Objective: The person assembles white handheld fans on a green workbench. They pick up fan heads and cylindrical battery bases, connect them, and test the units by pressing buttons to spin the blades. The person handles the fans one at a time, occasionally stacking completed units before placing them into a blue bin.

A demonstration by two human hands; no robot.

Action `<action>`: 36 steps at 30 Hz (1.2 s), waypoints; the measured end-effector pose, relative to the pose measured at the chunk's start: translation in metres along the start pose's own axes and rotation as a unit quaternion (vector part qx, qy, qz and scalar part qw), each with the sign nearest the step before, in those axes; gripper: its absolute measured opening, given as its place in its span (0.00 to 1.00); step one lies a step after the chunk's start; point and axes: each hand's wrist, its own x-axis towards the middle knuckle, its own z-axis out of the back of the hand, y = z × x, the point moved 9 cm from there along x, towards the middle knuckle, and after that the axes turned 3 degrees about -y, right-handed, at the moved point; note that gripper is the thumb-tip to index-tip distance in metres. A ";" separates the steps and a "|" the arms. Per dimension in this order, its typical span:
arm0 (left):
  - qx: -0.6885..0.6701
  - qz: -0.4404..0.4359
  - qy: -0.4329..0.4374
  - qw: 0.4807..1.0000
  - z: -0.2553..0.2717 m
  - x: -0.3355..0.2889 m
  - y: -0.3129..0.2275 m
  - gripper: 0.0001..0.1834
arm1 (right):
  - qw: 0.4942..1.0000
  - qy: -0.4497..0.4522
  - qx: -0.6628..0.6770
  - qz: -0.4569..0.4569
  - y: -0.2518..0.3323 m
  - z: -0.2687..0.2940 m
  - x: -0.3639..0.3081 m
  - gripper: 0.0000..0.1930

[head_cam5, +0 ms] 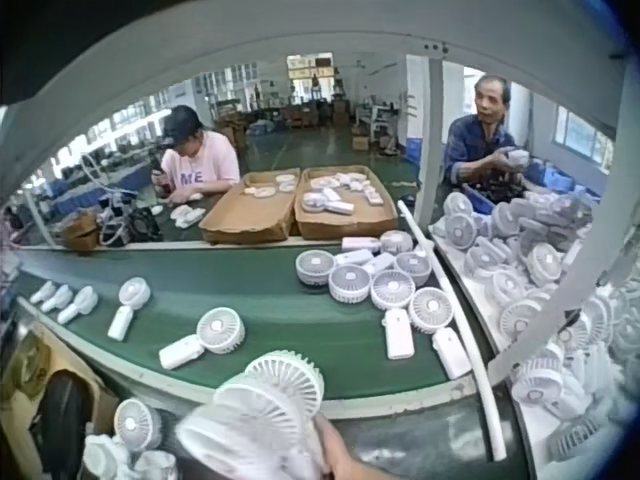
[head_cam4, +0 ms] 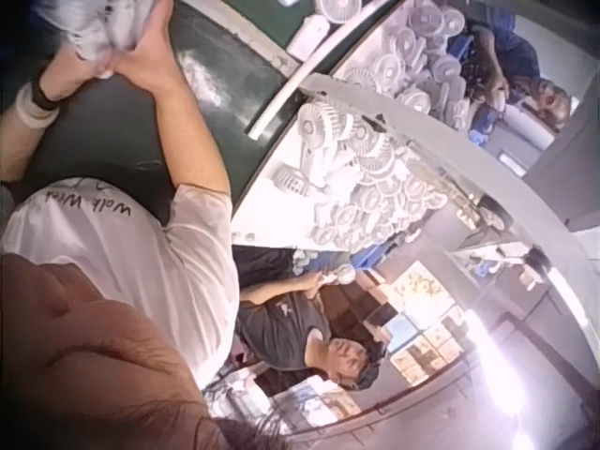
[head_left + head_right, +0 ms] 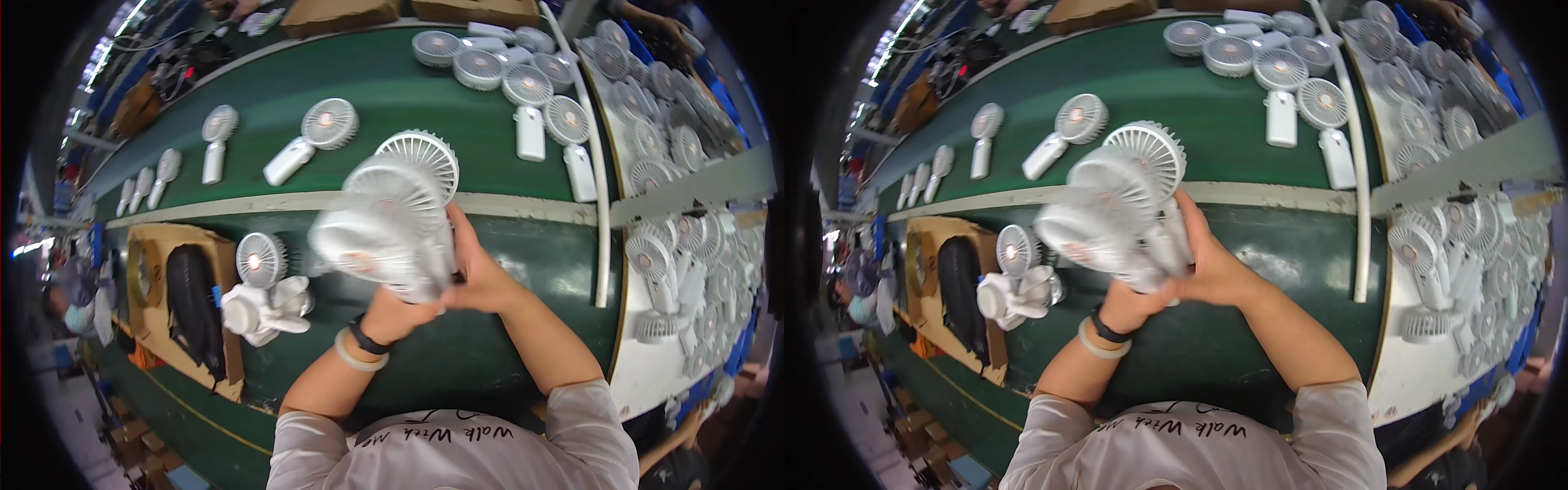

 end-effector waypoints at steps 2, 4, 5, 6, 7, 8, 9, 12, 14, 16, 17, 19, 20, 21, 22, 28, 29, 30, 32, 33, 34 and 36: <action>0.158 -0.081 -0.015 0.984 -0.020 0.006 -0.010 0.41 | 0.994 0.074 -0.073 0.030 0.001 -0.013 -0.001 0.52; 0.300 -0.112 -0.011 0.947 -0.025 0.015 -0.013 0.45 | 0.997 0.004 0.060 -0.047 -0.011 0.001 -0.005 0.49; 0.369 -0.128 -0.012 0.920 -0.028 0.019 -0.016 0.48 | 0.995 -0.020 0.086 -0.054 -0.014 0.011 -0.006 0.48; 0.420 -0.153 -0.003 0.895 -0.043 0.026 -0.042 0.47 | 0.985 -0.045 0.157 -0.062 -0.015 0.025 -0.006 0.47; 0.471 -0.176 0.002 0.864 -0.050 0.032 -0.060 0.47 | 0.968 -0.066 0.230 -0.071 -0.015 0.035 -0.005 0.46; 0.429 -0.194 0.036 0.882 -0.048 0.045 -0.066 0.44 | 0.946 -0.089 0.300 -0.082 -0.017 0.043 -0.005 0.45; 0.383 -0.215 0.073 0.895 -0.046 0.061 -0.074 0.41 | 0.930 -0.090 0.348 -0.073 -0.013 0.049 -0.002 0.44; 0.582 -0.157 -0.260 0.755 0.043 0.105 -0.083 0.34 | 0.880 -0.121 0.457 -0.044 -0.010 0.066 0.006 0.39; 0.697 -0.059 -0.413 0.583 0.086 0.116 -0.091 0.38 | 0.878 -0.098 0.466 -0.035 -0.005 0.064 0.007 0.39; 0.740 0.023 -0.435 0.512 0.120 0.128 -0.091 0.38 | 0.872 -0.072 0.483 -0.035 -0.005 0.062 0.007 0.39; 0.741 0.073 -0.438 0.505 0.141 0.137 -0.080 0.31 | 0.885 -0.081 0.456 -0.041 -0.015 0.070 0.007 0.43; 0.693 0.205 -0.390 0.571 0.162 0.139 -0.054 0.24 | 0.889 -0.076 0.449 -0.048 -0.014 0.067 0.006 0.43; 0.706 0.200 -0.376 0.566 0.160 0.145 -0.052 0.23 | 0.886 -0.079 0.454 -0.048 -0.012 0.067 0.008 0.42; 0.721 0.200 -0.359 0.558 0.157 0.144 -0.051 0.21 | 0.883 -0.059 0.462 -0.052 -0.008 0.060 0.009 0.42; 0.736 0.200 -0.343 0.549 0.154 0.142 -0.051 0.20 | 0.880 -0.039 0.471 -0.056 -0.001 0.052 0.009 0.41; 0.688 -0.039 -0.249 0.681 0.083 0.118 -0.069 0.29 | 0.881 0.013 0.471 -0.045 0.013 0.037 0.008 0.47; 0.657 -0.107 -0.261 0.699 0.076 0.102 -0.070 0.28 | 0.886 0.014 0.463 -0.039 0.013 0.036 0.008 0.47; 0.585 -0.151 -0.261 0.753 0.076 0.088 -0.061 0.26 | 0.890 0.014 0.454 -0.033 0.016 0.036 0.008 0.48; 0.327 -0.087 -0.255 0.906 0.073 0.063 -0.035 0.23 | 0.896 0.012 0.443 -0.018 0.025 0.039 0.005 0.44; 0.135 0.031 -0.239 0.961 0.060 0.046 -0.014 0.22 | 0.898 0.008 0.439 -0.011 0.028 0.041 0.002 0.42; 0.067 0.017 -0.202 0.977 0.050 0.033 -0.013 0.23 | 0.895 0.010 0.446 0.005 0.035 0.039 0.001 0.42; -0.058 0.025 -0.132 0.989 0.035 0.014 -0.010 0.24 | 0.885 0.014 0.465 0.023 0.046 0.027 -0.003 0.42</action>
